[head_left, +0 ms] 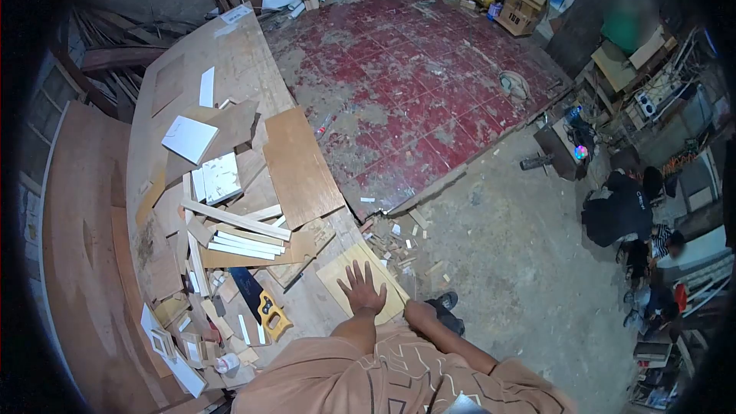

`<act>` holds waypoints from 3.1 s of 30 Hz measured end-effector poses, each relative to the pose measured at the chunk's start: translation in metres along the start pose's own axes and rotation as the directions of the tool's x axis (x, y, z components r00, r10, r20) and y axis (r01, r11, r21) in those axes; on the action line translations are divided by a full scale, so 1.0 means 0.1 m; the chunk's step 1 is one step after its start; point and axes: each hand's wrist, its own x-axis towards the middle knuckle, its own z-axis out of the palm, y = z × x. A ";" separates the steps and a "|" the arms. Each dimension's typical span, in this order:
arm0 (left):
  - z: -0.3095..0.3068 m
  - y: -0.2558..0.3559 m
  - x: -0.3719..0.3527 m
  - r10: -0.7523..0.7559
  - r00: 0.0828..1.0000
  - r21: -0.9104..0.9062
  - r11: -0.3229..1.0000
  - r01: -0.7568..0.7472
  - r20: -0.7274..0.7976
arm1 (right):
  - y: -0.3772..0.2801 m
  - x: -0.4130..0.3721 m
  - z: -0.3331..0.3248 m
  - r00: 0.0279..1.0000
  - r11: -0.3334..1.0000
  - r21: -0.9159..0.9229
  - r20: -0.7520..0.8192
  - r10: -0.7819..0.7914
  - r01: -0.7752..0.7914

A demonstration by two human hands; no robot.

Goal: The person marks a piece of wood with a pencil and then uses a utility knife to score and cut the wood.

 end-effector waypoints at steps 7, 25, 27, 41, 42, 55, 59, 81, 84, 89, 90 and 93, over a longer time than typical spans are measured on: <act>-0.02 0.01 -0.01 -0.025 1.000 -0.026 0.999 0.026 0.015 | -0.07 -0.91 -0.34 0.999 0.999 0.017 0.020 0.048 -0.048; -0.03 0.03 0.05 -0.026 0.999 0.038 0.999 0.025 0.035 | -0.47 -1.15 -0.98 0.993 0.994 -0.074 0.077 0.085 -0.079; -0.05 0.03 0.04 -0.026 0.999 0.024 0.999 0.025 0.046 | -0.47 -1.04 -0.98 0.992 0.994 -0.106 0.118 0.036 -0.023; 0.02 0.01 0.04 -0.028 1.000 0.014 1.000 0.028 -0.008 | -0.40 -1.05 -1.04 0.980 0.989 -0.079 0.141 0.138 -0.128; 0.02 0.02 0.04 -0.026 0.999 0.007 1.000 0.026 -0.022 | -0.40 -0.96 -1.00 0.983 0.992 -0.060 0.134 0.121 -0.114; 0.03 0.03 0.05 -0.056 0.998 0.031 0.998 0.056 0.004 | -0.22 -1.01 -0.83 0.991 0.998 -0.044 0.125 0.048 -0.043; 0.00 0.05 0.09 -0.061 0.998 0.048 0.997 0.061 -0.004 | -0.24 -0.62 -0.69 0.986 0.996 -0.014 0.136 0.093 -0.092; -0.14 0.09 0.06 -0.028 0.998 0.057 0.998 0.025 0.053 | -0.33 0.02 -0.22 0.974 0.963 0.143 0.035 0.225 -0.228; -0.03 0.03 0.02 0.031 1.000 0.039 0.999 -0.031 -0.001 | -0.30 -0.64 -0.59 0.949 0.965 0.094 0.225 0.220 -0.246; 0.03 0.06 -0.01 0.049 0.998 0.033 0.998 -0.048 -0.043 | -0.24 -0.90 -0.79 0.996 0.994 -0.104 0.085 0.021 -0.012; 0.02 0.06 -0.02 0.048 0.998 0.037 0.998 -0.046 -0.040 | -0.26 -0.83 -0.82 0.997 0.995 -0.096 0.077 0.027 -0.020; 0.06 0.06 -0.03 0.060 0.998 0.055 0.997 -0.059 -0.028 | -0.34 -0.51 -0.69 0.942 0.996 0.017 0.327 0.074 -0.085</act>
